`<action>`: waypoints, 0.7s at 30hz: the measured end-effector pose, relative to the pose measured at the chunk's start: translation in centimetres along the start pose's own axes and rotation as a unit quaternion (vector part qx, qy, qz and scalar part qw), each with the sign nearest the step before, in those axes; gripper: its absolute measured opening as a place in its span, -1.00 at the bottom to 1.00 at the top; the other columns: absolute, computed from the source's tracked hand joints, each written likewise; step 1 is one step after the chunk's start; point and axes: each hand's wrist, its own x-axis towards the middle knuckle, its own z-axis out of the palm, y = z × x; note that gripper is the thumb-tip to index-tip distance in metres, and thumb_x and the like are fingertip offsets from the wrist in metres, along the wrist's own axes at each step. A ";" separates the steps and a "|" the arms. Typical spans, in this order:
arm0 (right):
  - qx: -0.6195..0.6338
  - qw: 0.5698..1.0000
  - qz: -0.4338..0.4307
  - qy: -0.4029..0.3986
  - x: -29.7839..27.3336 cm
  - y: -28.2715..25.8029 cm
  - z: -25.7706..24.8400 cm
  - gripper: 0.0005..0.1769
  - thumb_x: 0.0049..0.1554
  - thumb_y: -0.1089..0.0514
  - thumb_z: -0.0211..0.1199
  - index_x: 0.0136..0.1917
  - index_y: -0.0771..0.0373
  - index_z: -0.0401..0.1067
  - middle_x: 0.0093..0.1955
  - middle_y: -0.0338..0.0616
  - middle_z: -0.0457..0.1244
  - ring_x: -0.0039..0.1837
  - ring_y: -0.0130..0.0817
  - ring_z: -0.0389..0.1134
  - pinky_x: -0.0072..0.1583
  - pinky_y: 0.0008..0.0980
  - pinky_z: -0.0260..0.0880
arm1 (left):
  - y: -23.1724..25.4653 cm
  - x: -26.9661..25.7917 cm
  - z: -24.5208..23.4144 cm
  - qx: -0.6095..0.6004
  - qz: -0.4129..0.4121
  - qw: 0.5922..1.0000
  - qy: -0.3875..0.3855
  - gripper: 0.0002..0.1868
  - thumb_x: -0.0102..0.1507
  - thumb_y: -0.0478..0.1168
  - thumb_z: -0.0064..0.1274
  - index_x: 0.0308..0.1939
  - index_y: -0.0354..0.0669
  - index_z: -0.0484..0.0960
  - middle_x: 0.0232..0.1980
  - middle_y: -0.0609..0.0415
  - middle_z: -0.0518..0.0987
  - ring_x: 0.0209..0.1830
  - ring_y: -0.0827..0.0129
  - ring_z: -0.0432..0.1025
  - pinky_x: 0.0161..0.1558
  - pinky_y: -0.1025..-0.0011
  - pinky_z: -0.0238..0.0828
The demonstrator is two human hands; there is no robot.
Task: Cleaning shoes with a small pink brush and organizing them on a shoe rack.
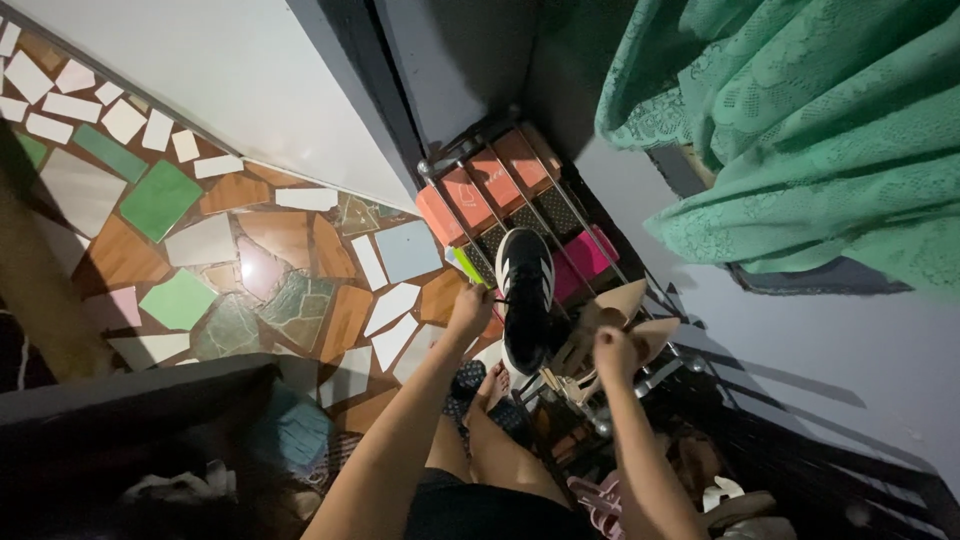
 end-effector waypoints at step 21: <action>0.023 0.994 0.061 -0.089 -1.8 -11.4 -3.7 -0.64 0.32 0.01 0.03 0.01 0.35 0.44 0.25 0.10 0.20 0.11 0.02 0.33 0.14 -0.03 0.37 | 0.7 -1.2 -0.3 -0.047 -0.237 0.970 -0.034 -0.60 0.41 -0.03 -0.03 -0.13 -0.33 0.73 -0.15 -0.21 0.68 -0.10 0.11 0.51 0.02 0.20 0.42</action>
